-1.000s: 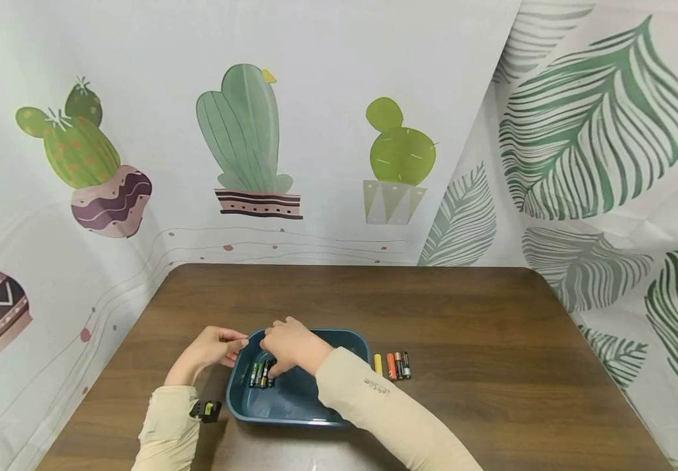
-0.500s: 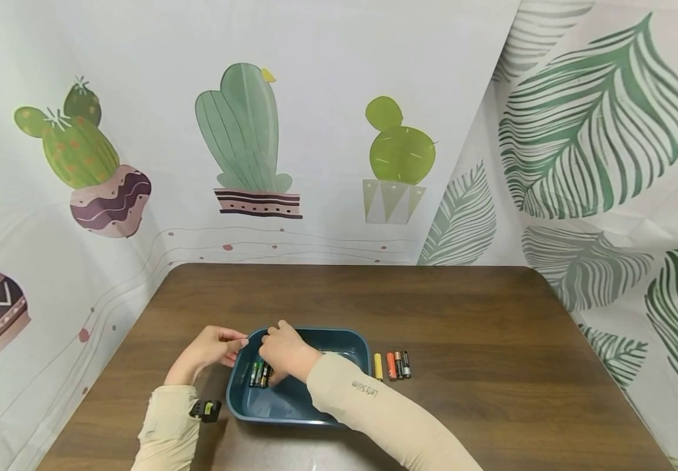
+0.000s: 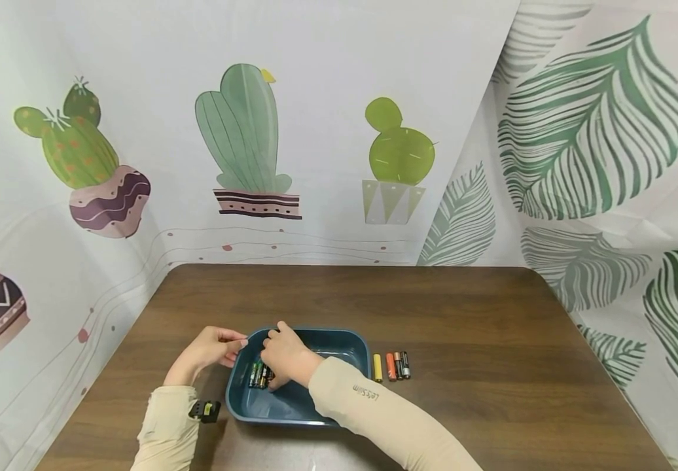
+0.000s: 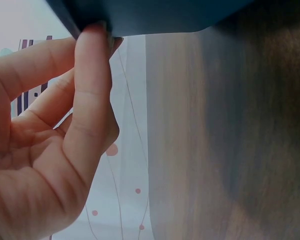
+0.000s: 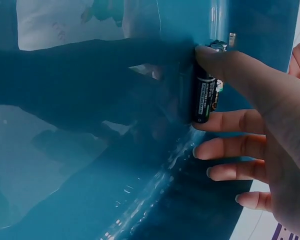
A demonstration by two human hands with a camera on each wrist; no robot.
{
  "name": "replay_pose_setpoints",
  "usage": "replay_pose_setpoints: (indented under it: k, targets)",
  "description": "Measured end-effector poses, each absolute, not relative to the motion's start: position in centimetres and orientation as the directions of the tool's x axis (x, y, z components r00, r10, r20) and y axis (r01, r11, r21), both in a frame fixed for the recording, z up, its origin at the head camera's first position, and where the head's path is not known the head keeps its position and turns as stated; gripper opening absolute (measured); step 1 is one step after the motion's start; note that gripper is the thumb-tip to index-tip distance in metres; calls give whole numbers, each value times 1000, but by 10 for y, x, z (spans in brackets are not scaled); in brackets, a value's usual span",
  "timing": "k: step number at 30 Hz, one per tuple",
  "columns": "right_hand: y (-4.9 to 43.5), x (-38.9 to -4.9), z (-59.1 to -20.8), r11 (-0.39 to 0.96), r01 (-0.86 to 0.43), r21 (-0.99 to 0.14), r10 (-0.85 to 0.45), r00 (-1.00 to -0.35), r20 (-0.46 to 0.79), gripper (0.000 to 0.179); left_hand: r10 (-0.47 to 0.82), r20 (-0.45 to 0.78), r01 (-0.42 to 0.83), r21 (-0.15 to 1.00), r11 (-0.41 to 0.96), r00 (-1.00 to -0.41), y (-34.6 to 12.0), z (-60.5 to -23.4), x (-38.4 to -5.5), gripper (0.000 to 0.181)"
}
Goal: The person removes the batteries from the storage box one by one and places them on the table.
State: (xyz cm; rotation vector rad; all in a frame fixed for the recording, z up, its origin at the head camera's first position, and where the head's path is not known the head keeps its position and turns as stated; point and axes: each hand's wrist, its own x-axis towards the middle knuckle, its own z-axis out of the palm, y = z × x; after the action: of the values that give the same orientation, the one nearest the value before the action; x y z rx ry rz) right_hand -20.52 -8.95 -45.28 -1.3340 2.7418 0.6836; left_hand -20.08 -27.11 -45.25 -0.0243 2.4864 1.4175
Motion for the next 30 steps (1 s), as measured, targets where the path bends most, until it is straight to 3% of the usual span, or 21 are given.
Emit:
replay_pose_setpoints:
  k: [15, 30]
  targets:
    - [-83, -203, -443, 545, -775, 321, -764, -616, -190, 57, 139, -239, -133, 842, 523, -961, -271, -450, -199, 27]
    - [-60, -204, -425, 587, -757, 287, -747, -643, -168, 59, 113, -240, -148, 840, 522, -964, -270, -452, -199, 26]
